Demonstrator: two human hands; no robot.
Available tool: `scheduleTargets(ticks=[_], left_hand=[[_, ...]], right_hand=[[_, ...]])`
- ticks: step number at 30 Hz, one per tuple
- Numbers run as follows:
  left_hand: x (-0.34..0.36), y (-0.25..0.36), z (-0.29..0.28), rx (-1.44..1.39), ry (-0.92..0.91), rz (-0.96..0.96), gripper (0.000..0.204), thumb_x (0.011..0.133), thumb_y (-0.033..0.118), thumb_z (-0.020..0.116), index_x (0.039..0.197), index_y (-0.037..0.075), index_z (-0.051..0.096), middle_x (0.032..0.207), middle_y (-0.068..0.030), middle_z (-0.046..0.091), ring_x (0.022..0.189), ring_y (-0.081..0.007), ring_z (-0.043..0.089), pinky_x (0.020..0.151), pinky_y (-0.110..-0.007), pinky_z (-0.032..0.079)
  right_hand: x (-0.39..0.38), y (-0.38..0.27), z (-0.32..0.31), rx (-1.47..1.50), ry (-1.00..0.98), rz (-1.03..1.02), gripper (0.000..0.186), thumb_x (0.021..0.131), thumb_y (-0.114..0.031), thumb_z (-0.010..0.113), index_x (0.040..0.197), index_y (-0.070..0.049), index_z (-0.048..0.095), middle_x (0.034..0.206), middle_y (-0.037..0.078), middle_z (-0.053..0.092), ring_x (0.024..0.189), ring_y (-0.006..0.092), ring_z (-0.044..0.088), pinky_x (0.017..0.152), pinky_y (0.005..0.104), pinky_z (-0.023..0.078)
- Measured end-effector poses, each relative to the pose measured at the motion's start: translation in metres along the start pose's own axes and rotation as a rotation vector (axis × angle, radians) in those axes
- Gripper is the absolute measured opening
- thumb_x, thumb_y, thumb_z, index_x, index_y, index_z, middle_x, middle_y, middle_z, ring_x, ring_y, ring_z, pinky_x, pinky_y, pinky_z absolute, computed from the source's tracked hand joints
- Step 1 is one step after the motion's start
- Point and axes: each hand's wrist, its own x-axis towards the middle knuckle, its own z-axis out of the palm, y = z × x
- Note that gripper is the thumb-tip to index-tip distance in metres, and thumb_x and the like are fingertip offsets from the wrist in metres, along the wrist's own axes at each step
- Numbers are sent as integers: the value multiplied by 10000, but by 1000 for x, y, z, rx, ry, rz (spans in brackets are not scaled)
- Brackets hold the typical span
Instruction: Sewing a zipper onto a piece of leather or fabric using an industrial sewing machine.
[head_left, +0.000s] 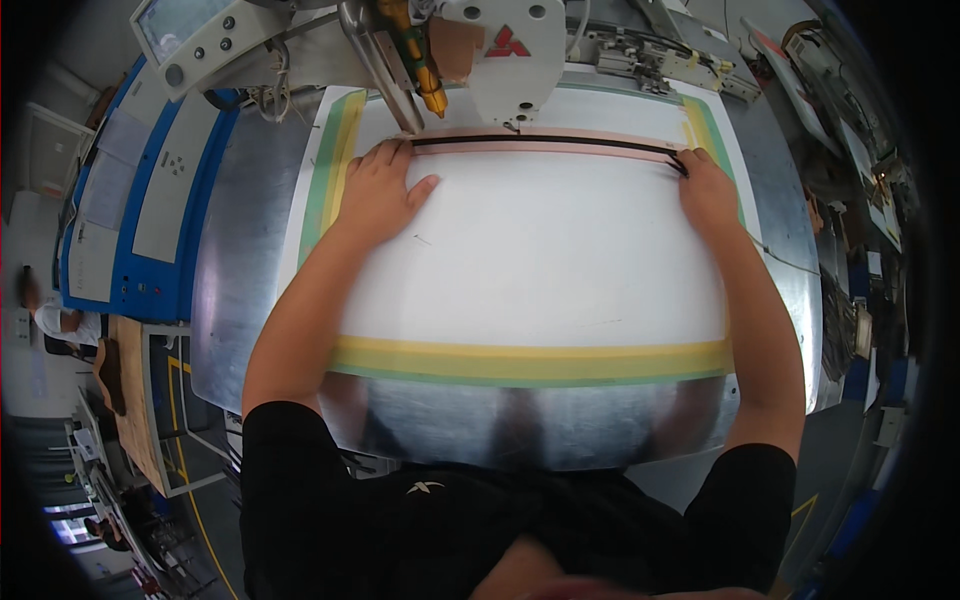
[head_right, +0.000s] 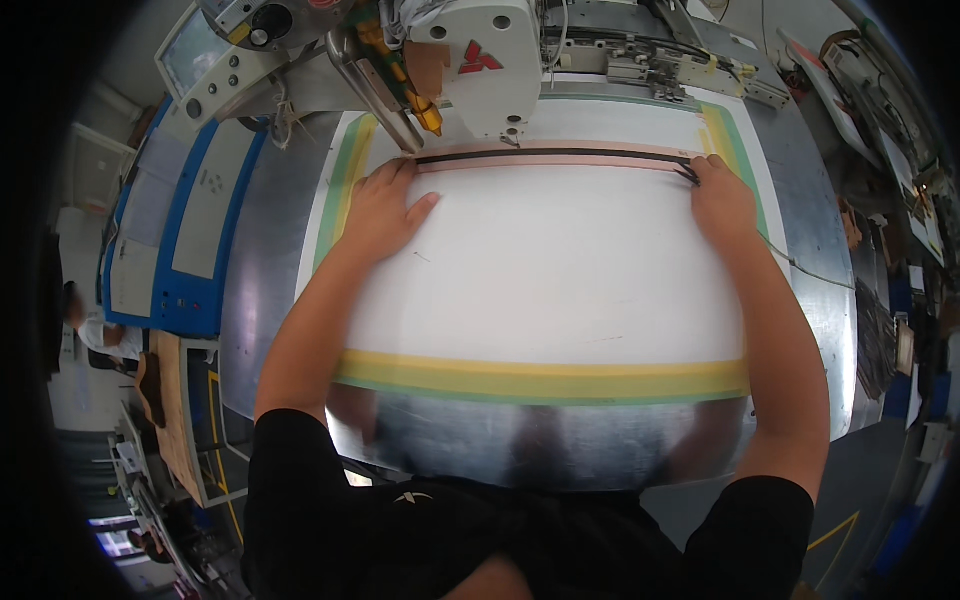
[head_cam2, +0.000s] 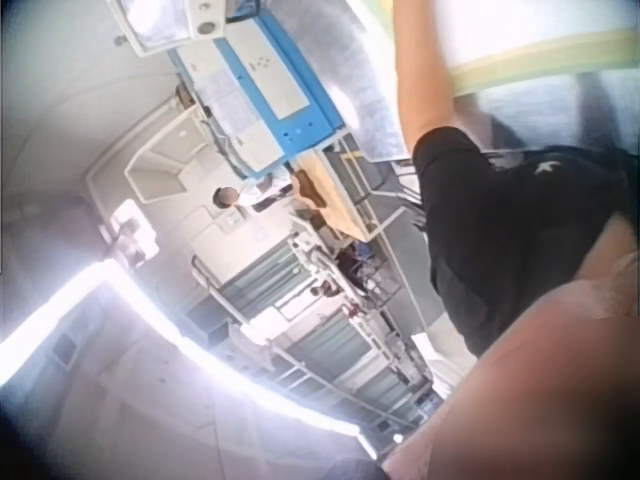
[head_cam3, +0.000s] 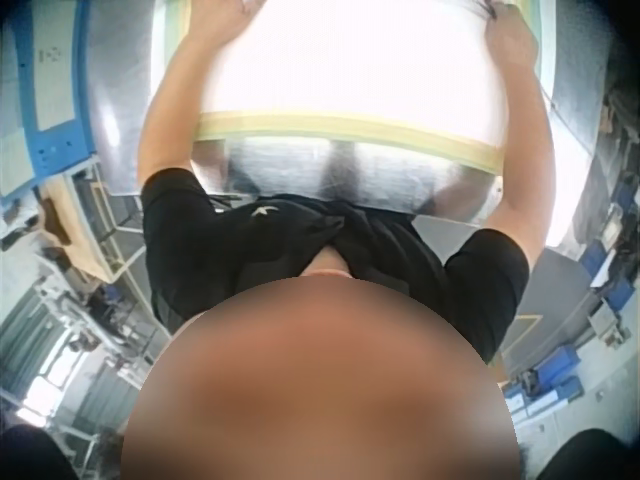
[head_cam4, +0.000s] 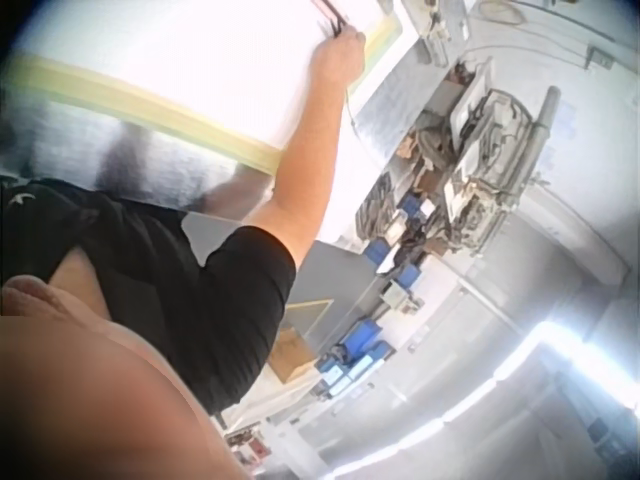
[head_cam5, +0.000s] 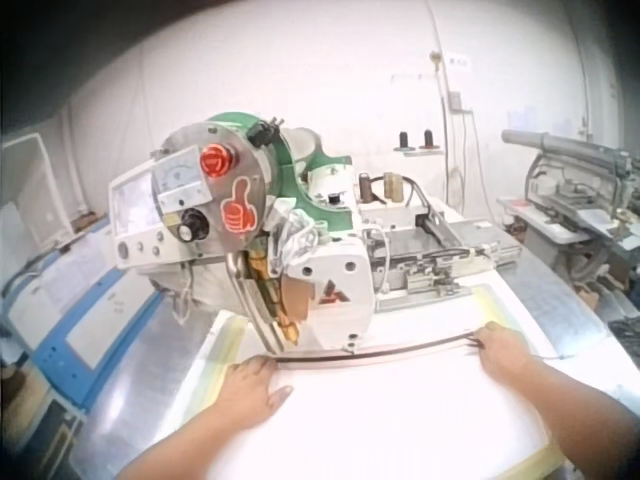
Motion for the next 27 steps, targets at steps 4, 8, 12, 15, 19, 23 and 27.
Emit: scheduleTargets(ticks=[4, 8, 12, 15, 19, 23, 27], left_hand=[[5, 19, 7, -55, -11, 46, 626, 990, 499, 627, 1408, 36, 578, 1486, -170, 548, 1360, -329, 538, 1112, -490, 395], [10, 35, 9, -93, -17, 156, 642, 1005, 504, 613, 1435, 31, 557, 1513, -196, 522, 1386, -351, 512, 1141, -500, 380], [17, 60, 7, -126, -54, 199, 663, 1012, 518, 605, 1496, 71, 532, 1543, -253, 479, 1442, -410, 447, 1191, -522, 340], [26, 76, 16, -81, -35, 260, 675, 1007, 537, 606, 1539, 132, 516, 1559, -275, 450, 1459, -445, 414, 1203, -537, 319], [34, 93, 29, -85, -18, 245, 689, 1000, 559, 608, 1564, 176, 505, 1574, -285, 426, 1467, -449, 399, 1209, -554, 303], [44, 98, 28, -149, -33, 251, 751, 978, 566, 630, 1546, 89, 512, 1549, -259, 476, 1449, -440, 429, 1195, -565, 314], [46, 88, 23, -105, -17, 325, 782, 950, 538, 677, 1504, 8, 523, 1476, -226, 565, 1404, -408, 488, 1170, -565, 340]], right_hand=[[-1, 20, -2, -37, -6, 81, 259, 911, -49, 590, 1158, -73, 661, 1168, 123, 666, 1064, 385, 673, 914, 495, 549], [-1, 28, -3, -87, -62, 135, 328, 910, -39, 584, 1224, -87, 667, 1225, 114, 668, 1089, 379, 674, 932, 489, 548], [-3, -7, 5, 33, -26, -20, 433, 903, -26, 580, 1324, -97, 656, 1330, 97, 658, 1126, 364, 677, 944, 466, 558], [7, -61, 13, 108, -113, -102, 454, 882, -20, 593, 1327, -80, 661, 1316, 93, 663, 1113, 351, 687, 939, 460, 564], [22, -117, 22, 123, -123, -275, 454, 881, -27, 590, 1329, -57, 662, 1273, 101, 671, 1041, 336, 715, 877, 457, 584], [23, -151, 27, 103, -139, -326, 439, 894, -36, 571, 1323, -21, 662, 1234, 109, 676, 927, 319, 737, 764, 436, 600], [22, -142, 27, 161, -133, -335, 511, 830, -34, 653, 1340, -66, 669, 1314, 72, 675, 981, 297, 726, 781, 417, 600]])
